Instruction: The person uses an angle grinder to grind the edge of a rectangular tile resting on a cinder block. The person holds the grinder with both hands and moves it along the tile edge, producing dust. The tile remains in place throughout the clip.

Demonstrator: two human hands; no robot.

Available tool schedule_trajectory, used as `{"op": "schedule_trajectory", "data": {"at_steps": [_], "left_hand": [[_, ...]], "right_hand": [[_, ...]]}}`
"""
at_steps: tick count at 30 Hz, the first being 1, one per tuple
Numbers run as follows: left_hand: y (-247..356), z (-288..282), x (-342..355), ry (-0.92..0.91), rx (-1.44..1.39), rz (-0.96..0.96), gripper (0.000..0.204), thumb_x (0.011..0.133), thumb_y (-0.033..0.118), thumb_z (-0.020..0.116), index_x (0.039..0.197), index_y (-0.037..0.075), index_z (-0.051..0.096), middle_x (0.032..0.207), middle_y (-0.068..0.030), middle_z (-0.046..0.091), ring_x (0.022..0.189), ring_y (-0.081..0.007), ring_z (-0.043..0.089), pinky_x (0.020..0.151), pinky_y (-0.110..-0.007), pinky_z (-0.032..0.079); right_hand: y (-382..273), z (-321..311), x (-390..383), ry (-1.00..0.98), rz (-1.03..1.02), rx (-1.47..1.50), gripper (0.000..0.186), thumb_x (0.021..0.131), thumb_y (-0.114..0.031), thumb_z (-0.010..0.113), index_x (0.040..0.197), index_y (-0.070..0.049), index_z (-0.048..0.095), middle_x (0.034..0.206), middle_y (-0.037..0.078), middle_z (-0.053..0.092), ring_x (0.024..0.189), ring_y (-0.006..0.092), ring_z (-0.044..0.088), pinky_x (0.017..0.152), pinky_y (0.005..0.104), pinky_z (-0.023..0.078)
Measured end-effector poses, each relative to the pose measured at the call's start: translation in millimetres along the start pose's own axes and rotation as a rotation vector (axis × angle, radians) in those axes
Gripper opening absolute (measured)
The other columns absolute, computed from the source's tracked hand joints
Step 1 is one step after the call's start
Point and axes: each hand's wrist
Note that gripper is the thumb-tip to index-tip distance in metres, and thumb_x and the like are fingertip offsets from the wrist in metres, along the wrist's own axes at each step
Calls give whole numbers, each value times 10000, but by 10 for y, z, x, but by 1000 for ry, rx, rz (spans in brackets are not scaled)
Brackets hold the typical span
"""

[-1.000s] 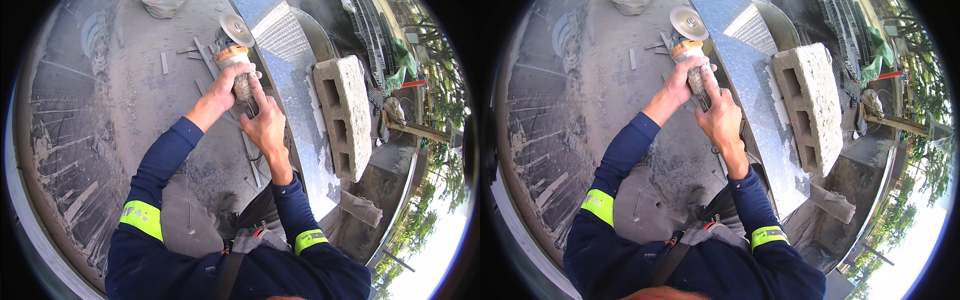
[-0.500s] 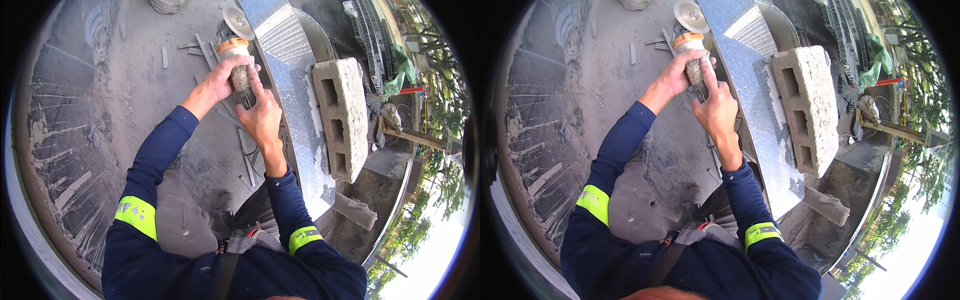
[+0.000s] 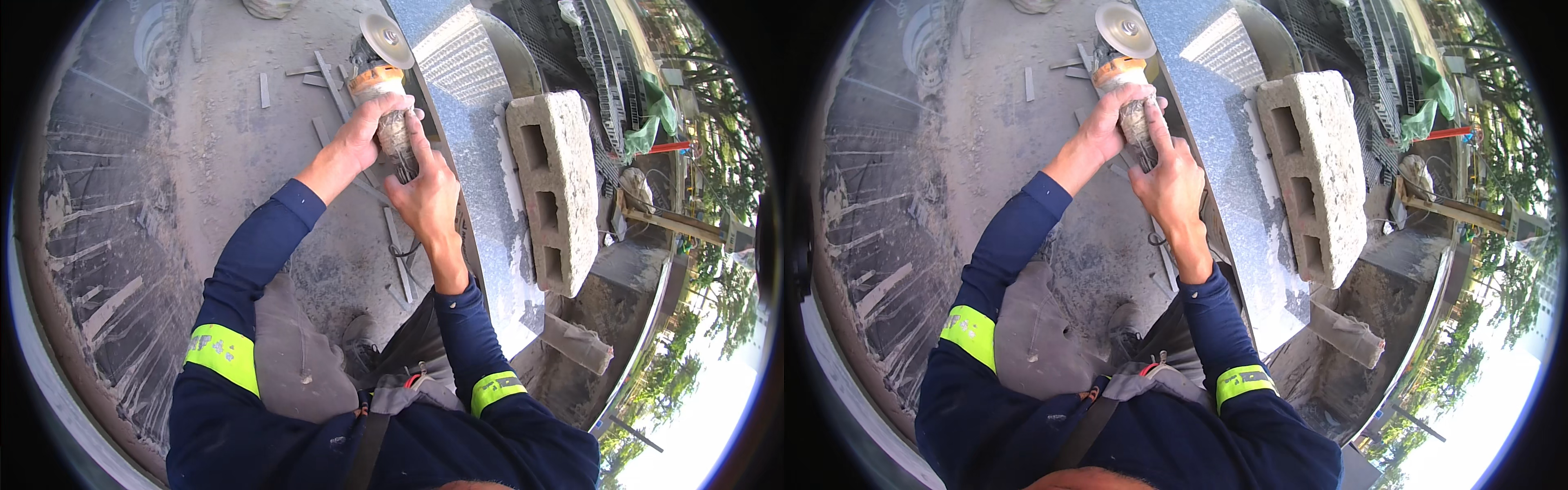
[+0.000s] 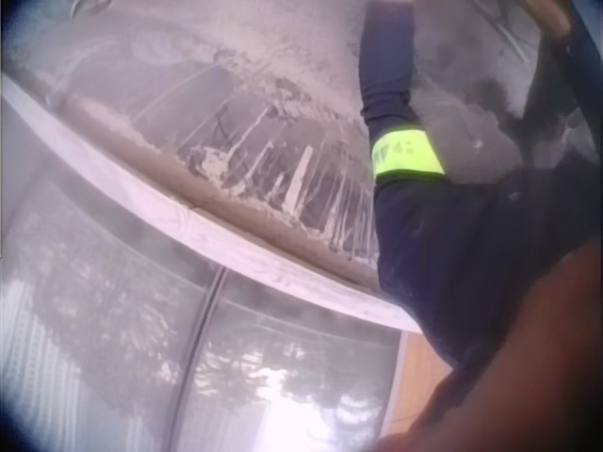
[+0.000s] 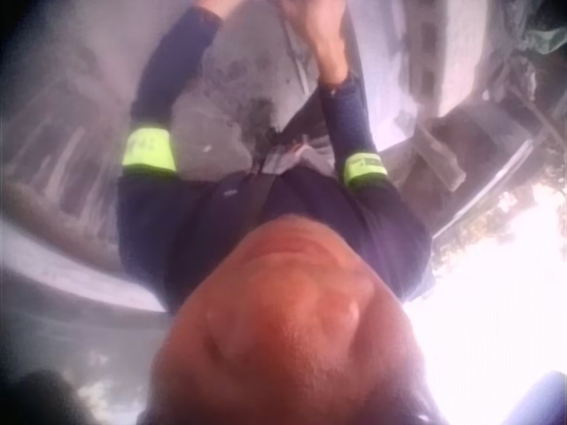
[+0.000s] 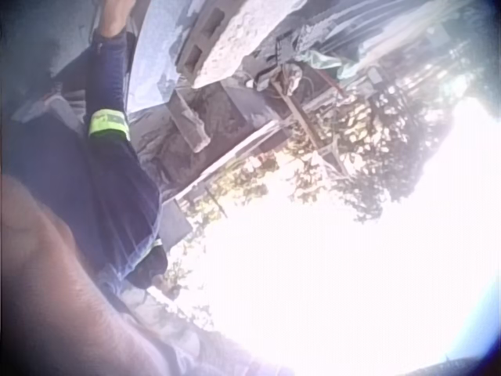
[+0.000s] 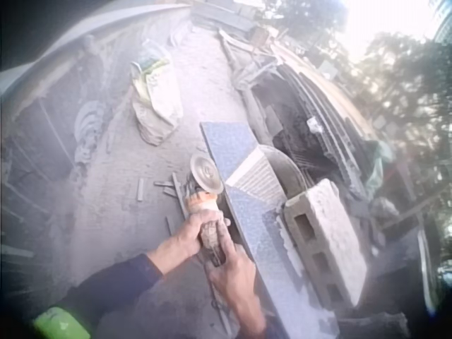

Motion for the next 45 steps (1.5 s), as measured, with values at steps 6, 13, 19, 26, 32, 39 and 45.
{"op": "schedule_trajectory", "data": {"at_steps": [6,13,19,26,32,39,45], "left_hand": [[191,18,253,46,-11,44,297,864,213,813,1072,77,650,943,-83,730,836,-190,736,792,-385,635],[298,9,337,64,20,23,353,869,215,825,1118,79,614,966,-59,685,918,-213,738,798,-393,641],[-38,-11,-19,2,24,4,370,891,248,804,1149,47,630,1050,-98,699,996,-232,728,864,-408,635],[-143,15,-140,17,14,20,365,905,249,789,1155,30,637,1037,-101,693,1006,-242,725,865,-420,634],[-33,3,-2,11,11,22,367,877,233,809,1139,44,636,1018,-79,681,1012,-242,727,836,-417,638],[209,-52,335,19,18,30,381,850,223,833,1132,65,630,1010,-69,675,993,-244,734,839,-420,641],[295,-101,444,14,49,20,385,862,211,830,1141,74,603,999,-67,685,940,-230,743,796,-396,652]], "right_hand": [[-73,96,283,43,-7,-54,953,706,-134,782,1603,-241,481,969,251,712,876,440,735,814,511,603],[-153,107,383,15,26,-65,973,714,-138,760,1631,-215,441,988,255,727,933,431,736,888,496,581],[31,26,-73,15,-10,-34,966,717,-110,763,1625,-221,453,957,212,702,857,387,722,821,471,593],[-2,-59,-214,-19,7,-47,952,726,-102,759,1621,-217,456,979,212,704,900,408,727,830,484,594],[34,10,-52,1,-24,-31,973,740,-103,756,1630,-308,418,990,210,664,857,450,703,782,543,593],[-70,89,307,4,-8,-69,970,742,-118,745,1642,-227,399,996,273,719,934,465,728,864,524,583],[-144,121,378,-7,31,-106,968,747,-137,743,1648,-219,400,985,267,727,937,450,733,876,496,582]]}}
Point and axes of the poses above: each hand's wrist, its own x-axis towards the middle knuckle, its own z-axis out of the palm, y = z × x
